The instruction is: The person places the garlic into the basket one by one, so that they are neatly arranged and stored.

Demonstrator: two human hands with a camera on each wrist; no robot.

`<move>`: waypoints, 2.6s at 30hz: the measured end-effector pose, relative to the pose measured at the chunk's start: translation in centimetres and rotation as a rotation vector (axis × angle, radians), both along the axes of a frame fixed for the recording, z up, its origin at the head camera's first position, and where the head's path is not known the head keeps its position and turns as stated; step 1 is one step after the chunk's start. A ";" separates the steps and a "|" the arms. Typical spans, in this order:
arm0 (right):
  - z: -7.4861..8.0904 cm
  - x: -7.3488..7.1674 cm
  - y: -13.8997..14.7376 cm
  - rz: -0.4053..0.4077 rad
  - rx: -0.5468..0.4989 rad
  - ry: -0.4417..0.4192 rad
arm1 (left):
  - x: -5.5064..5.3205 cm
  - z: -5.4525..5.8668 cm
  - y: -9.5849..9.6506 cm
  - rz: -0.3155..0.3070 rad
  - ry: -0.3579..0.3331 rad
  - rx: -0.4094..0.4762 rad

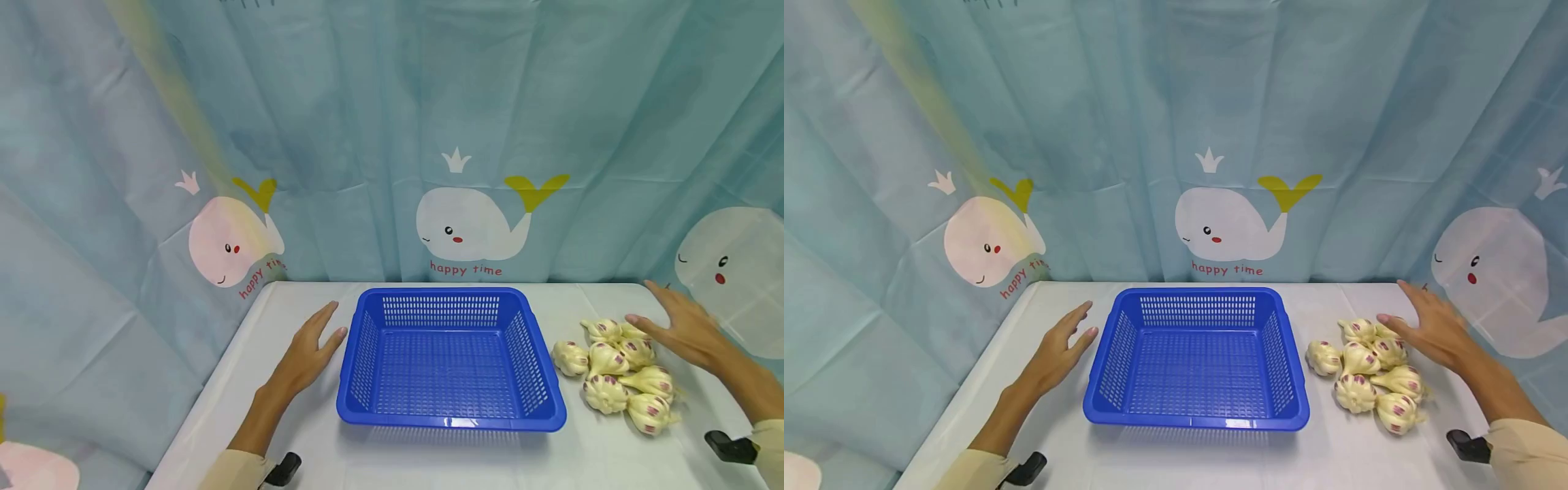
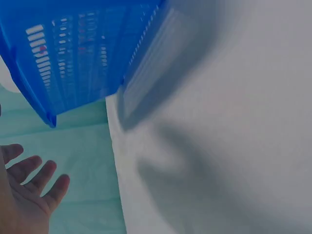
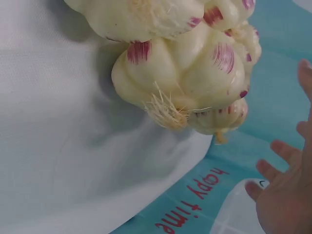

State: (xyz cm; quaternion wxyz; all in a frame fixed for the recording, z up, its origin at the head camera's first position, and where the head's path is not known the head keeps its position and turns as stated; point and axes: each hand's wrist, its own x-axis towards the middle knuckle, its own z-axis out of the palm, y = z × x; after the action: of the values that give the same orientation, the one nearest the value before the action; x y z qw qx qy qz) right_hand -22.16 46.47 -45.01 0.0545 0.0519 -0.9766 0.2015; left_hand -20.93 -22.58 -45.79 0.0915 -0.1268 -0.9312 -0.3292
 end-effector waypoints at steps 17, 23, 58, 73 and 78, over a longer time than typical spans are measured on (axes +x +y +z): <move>-1.5 0.2 1.6 -0.055 -0.058 -0.190 | 5.1 -2.9 1.9 -0.069 -0.066 0.353; -2.0 0.3 1.8 -0.034 -0.051 -0.210 | 5.3 -3.2 2.1 -0.085 -0.044 0.351; -1.9 1.6 1.2 -0.129 -0.254 -0.052 | 5.4 -4.2 2.5 -0.073 -0.015 0.373; 1.4 1.7 -2.9 -0.058 -0.303 -0.049 | 5.2 -4.8 2.4 -0.083 0.004 0.393; 2.6 1.6 -4.9 0.022 -0.333 0.001 | 5.3 -4.8 2.4 -0.077 -0.002 0.405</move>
State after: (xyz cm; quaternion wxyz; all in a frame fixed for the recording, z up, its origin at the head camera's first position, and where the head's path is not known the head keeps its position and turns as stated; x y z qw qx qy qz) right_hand -20.51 41.59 -42.41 0.0608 0.0531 -0.9290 0.3611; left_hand -15.64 -20.15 -50.63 0.1017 -0.1412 -0.8404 -0.5133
